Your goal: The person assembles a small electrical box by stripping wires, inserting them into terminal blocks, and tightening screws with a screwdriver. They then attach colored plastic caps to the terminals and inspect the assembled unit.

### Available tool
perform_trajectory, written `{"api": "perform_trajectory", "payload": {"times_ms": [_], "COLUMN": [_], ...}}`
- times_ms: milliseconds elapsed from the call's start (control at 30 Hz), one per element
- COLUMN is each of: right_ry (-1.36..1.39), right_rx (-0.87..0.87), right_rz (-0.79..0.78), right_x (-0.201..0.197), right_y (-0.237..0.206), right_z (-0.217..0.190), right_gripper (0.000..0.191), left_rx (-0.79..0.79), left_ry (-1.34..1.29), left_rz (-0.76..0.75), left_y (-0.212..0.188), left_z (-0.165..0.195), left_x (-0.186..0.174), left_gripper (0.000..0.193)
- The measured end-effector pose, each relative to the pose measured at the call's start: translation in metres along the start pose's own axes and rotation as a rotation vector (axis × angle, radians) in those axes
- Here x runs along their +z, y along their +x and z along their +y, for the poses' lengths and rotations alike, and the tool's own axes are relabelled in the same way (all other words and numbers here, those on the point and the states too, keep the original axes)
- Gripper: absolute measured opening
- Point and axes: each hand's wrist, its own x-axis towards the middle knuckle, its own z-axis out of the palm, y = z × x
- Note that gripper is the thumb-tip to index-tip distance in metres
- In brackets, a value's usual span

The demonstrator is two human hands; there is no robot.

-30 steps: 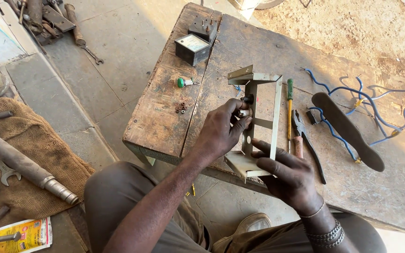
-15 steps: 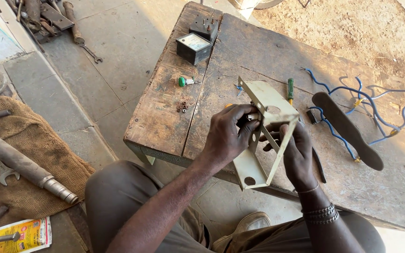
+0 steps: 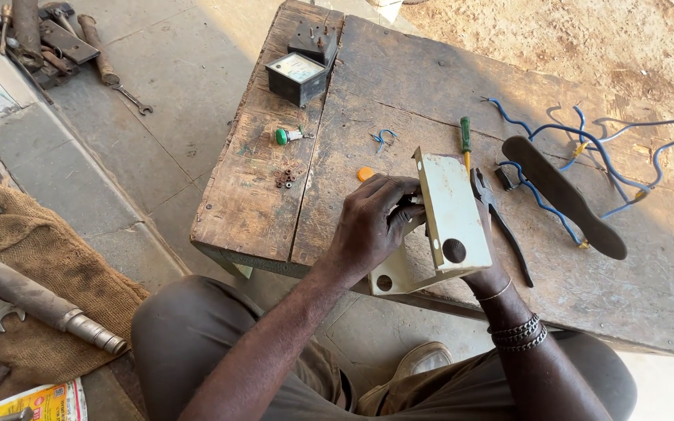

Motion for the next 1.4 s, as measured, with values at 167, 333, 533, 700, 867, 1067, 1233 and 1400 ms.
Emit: {"api": "perform_trajectory", "payload": {"times_ms": [167, 333, 533, 700, 867, 1067, 1233, 1400], "right_ry": [-0.052, 0.147, 0.414, 0.327, 0.103, 0.111, 0.161, 0.246], "right_rx": [-0.034, 0.123, 0.264, 0.292, 0.161, 0.252, 0.217, 0.346], "right_rz": [0.027, -0.067, -0.089, -0.098, -0.173, -0.182, -0.084, -0.089], "right_x": [-0.002, -0.005, -0.008, -0.010, -0.012, 0.003, 0.011, 0.012], "right_y": [-0.006, -0.003, 0.000, -0.001, -0.008, -0.014, -0.018, -0.020], "right_z": [0.009, 0.005, -0.013, -0.019, -0.016, -0.004, -0.005, -0.004], "right_gripper": [0.066, 0.052, 0.022, 0.022, 0.030, 0.033, 0.037, 0.045], "left_rx": [-0.023, -0.065, -0.671, -0.551, -0.567, -0.640, -0.615, -0.457], "left_ry": [0.016, -0.112, -1.007, -0.769, -0.483, -0.330, -0.365, -0.340], "left_rz": [-0.029, -0.032, -0.077, -0.102, -0.126, -0.059, -0.076, -0.114], "left_y": [-0.001, -0.003, -0.003, 0.000, 0.003, 0.002, -0.003, -0.009], "left_z": [-0.005, -0.013, -0.020, -0.016, -0.008, -0.001, -0.001, -0.004], "left_x": [0.008, 0.006, -0.003, -0.006, -0.006, -0.004, -0.006, -0.005], "left_gripper": [0.031, 0.028, 0.049, 0.026, 0.022, 0.032, 0.030, 0.039]}}
